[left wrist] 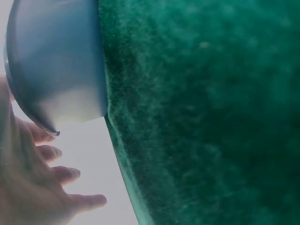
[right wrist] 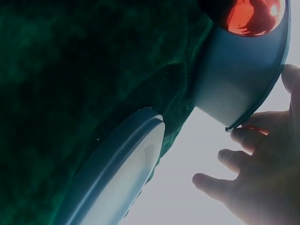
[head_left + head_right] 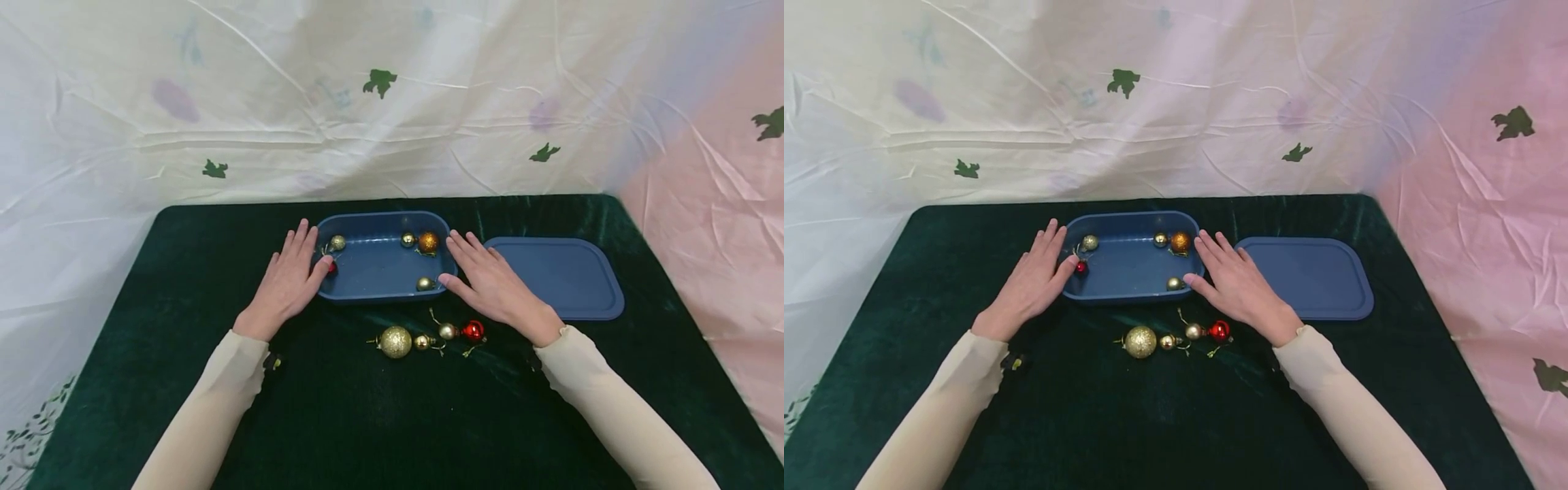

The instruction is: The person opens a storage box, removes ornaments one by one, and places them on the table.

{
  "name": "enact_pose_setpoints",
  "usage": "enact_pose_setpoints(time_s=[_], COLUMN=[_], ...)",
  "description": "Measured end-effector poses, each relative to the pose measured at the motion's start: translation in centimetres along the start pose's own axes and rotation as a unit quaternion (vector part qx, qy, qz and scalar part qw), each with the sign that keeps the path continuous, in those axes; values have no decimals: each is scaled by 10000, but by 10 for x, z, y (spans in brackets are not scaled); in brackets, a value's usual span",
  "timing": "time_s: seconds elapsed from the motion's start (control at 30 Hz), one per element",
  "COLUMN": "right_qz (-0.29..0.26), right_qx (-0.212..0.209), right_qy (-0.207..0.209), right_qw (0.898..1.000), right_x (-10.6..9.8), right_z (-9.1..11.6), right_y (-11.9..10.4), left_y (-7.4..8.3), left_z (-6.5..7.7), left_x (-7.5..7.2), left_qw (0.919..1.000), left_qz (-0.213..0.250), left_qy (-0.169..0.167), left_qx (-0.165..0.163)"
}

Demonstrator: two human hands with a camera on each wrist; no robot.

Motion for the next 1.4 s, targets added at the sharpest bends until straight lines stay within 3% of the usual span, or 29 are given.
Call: enact_pose_setpoints(time_s=[0.2,0.4,0.6,0.77,1.1,1.4], right_qz=[-4,-10,-44,-96,-150,-136], right_qx=[-21,-3,27,70,73,70], right_qy=[-27,-13,-32,-44,-14,-69], right_qw=[10000,10000,10000,9999,9999,9999], right_x=[1,1,4,4,4,4], right_z=[0,-1,-2,-3,-4,-3], right_y=[-2,-4,-5,-6,-8,-8], left_y=[14,44,68,81,94,97], left_z=[-5,-14,-26,-41,-69,-88], left_x=[-7,-14,-14,-11,1,11], left_qw=[9978,9867,9729,9721,9789,9780], left_qz=[-120,-150,-123,-114,307,564], left_qy=[546,1040,1182,818,-355,-927], left_qx=[352,1241,1985,2195,1987,1780])
Point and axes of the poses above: each hand's wrist, its own z-axis away from the middle knuckle, its own x-axis out of the palm, y = z × x, the point moved 1 cm from there along -z, towards the middle knuckle, and after that the axes turned 3 degrees about x, right-handed, at the moved point
